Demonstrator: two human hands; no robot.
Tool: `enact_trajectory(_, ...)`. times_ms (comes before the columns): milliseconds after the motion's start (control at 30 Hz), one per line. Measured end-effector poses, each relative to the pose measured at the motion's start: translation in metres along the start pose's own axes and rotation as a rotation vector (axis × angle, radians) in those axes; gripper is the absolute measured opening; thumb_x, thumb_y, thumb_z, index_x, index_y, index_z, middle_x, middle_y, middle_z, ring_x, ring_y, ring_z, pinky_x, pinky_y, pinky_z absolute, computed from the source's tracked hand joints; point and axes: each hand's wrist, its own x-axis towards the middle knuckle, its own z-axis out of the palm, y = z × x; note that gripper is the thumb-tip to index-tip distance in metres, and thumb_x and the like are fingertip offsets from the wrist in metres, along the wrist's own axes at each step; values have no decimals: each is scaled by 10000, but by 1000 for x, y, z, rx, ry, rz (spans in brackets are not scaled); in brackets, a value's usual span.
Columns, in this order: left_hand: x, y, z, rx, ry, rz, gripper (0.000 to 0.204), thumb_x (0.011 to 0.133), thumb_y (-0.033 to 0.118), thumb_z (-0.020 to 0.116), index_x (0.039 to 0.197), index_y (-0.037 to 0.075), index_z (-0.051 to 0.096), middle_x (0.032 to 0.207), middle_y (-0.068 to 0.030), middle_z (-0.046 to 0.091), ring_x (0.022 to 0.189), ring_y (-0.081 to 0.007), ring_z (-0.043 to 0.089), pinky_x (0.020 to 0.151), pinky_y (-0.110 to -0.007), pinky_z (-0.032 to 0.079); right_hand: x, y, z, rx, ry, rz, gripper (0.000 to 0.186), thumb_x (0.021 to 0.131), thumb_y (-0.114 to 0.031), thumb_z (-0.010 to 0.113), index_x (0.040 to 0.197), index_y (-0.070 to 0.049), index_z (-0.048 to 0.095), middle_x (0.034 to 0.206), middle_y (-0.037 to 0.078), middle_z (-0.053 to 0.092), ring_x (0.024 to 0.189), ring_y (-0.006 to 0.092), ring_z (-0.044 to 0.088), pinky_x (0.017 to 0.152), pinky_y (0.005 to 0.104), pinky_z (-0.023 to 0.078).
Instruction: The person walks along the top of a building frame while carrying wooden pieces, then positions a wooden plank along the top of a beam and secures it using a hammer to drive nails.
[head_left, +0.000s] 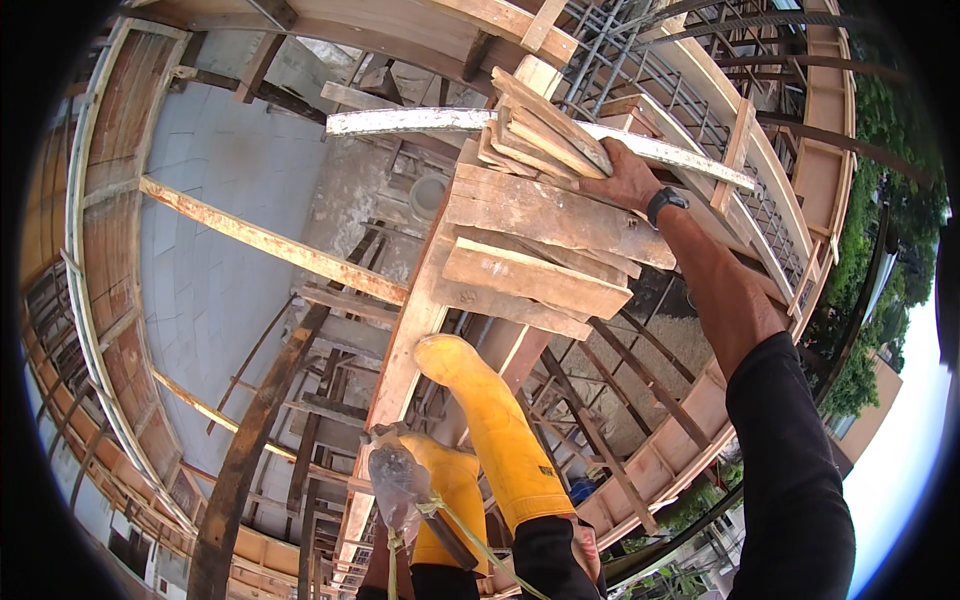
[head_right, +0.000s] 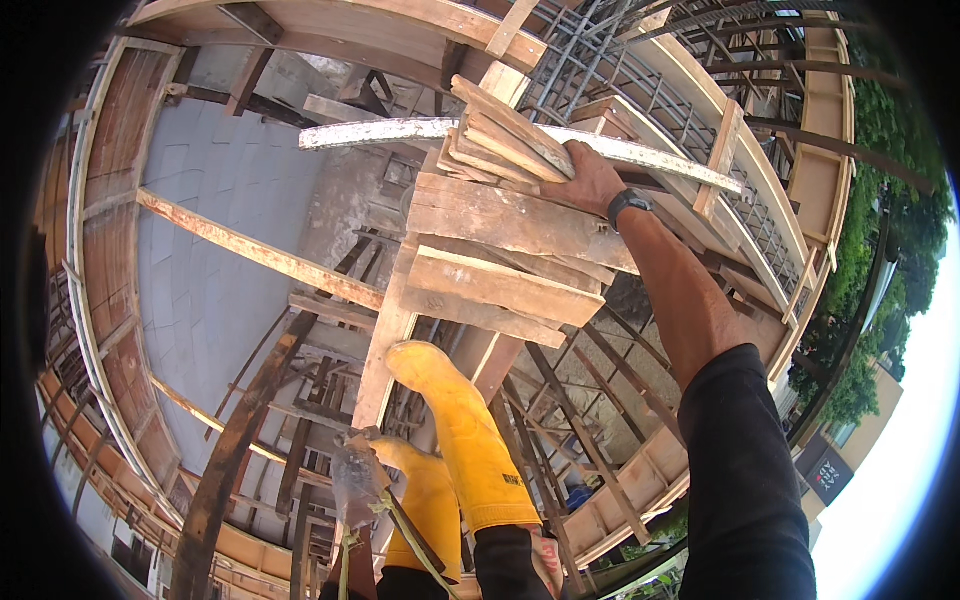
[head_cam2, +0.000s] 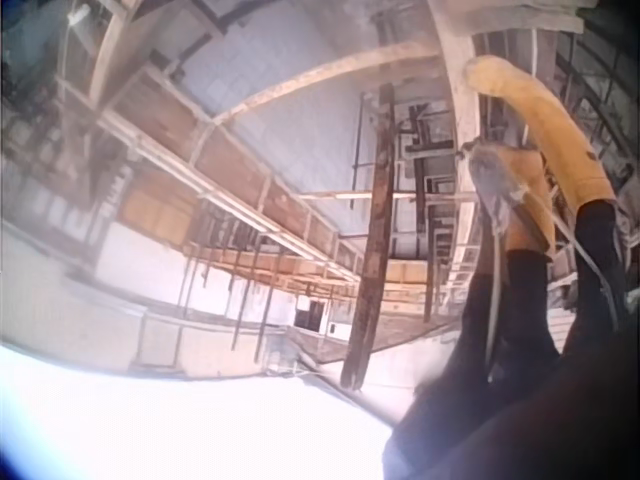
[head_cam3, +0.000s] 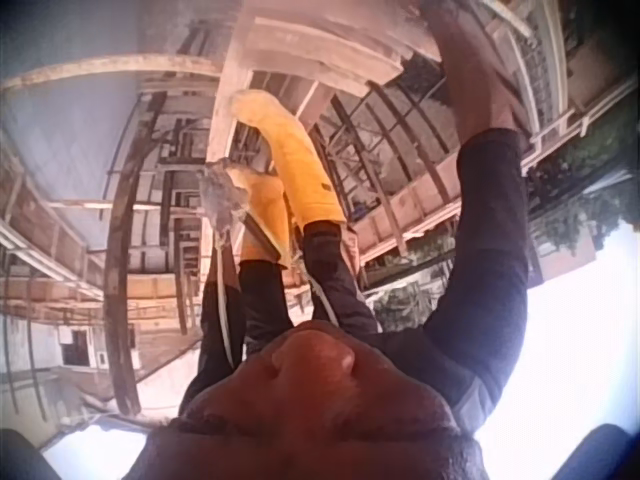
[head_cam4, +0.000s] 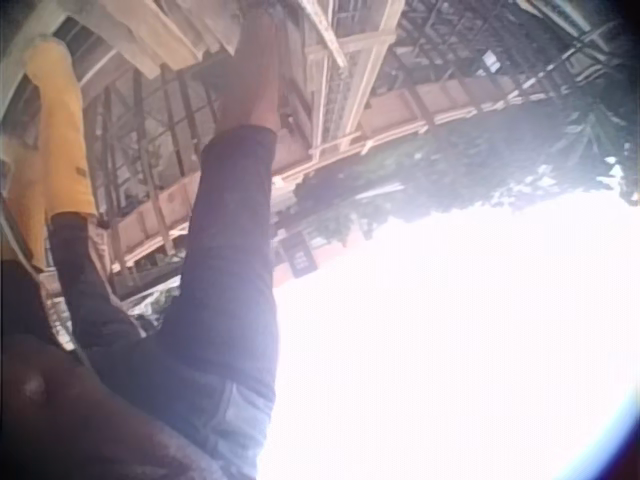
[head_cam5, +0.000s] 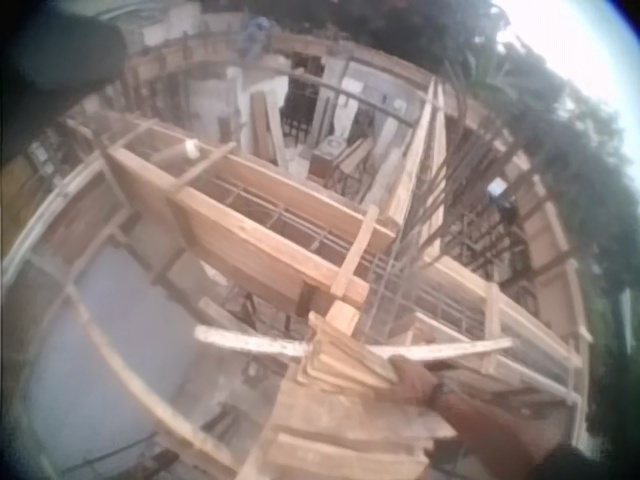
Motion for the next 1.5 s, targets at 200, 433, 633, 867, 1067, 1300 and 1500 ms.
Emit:
enact_trajectory(200,7,0,9,-1,-41,-26,361,884,268,737,1130,52,586,895,-46,611,741,-179,621,635,-352,518,-14,1,-12,118,15,23,767,739,-486,773,1233,50,535,1160,318,634,1114,437,618,969,477,484)
enact_trajectory(433,1,-12,0,-46,-29,-39,363,886,257,738,1143,49,587,901,-45,618,748,-176,623,640,-349,520,-64,-37,-48,272,263,152,725,730,-358,810,1257,42,513,1091,291,671,1064,441,648,935,463,501)
enact_trajectory(633,-5,-23,-15,-73,-8,-49,366,887,247,739,1154,47,588,906,-45,623,754,-174,625,645,-346,522,-149,-80,11,186,-69,-5,819,684,-320,843,1341,25,498,1248,259,599,1171,429,579,996,465,483)
enact_trajectory(867,-1,-29,-21,-101,-33,-58,370,888,236,740,1167,44,589,912,-44,630,761,-172,628,650,-342,524,-239,-120,155,135,-190,-29,724,709,-277,836,1287,-3,498,1315,205,536,1261,386,506,1030,478,455)
enact_trajectory(1067,6,-32,-28,-96,-65,-46,374,890,226,740,1179,42,590,916,-44,635,767,-170,630,655,-339,526,-214,-153,211,-75,134,136,674,734,-264,821,1289,-55,500,1412,177,501,1329,351,440,1105,468,362)
enact_trajectory(1300,11,-37,-36,-112,-88,-13,379,891,214,741,1192,39,591,922,-43,642,775,-167,632,660,-335,528,-211,-163,223,-107,-5,135,712,714,-310,835,1295,-67,502,1157,123,601,1170,318,520,1005,457,409)
enact_trajectory(1500,-7,-38,-46,-165,-92,58,384,893,205,742,1203,37,592,927,-43,647,781,-165,634,665,-332,530,-237,-165,181,-34,-172,93,699,708,-295,839,1268,-39,508,1151,164,635,1136,351,589,992,442,470)
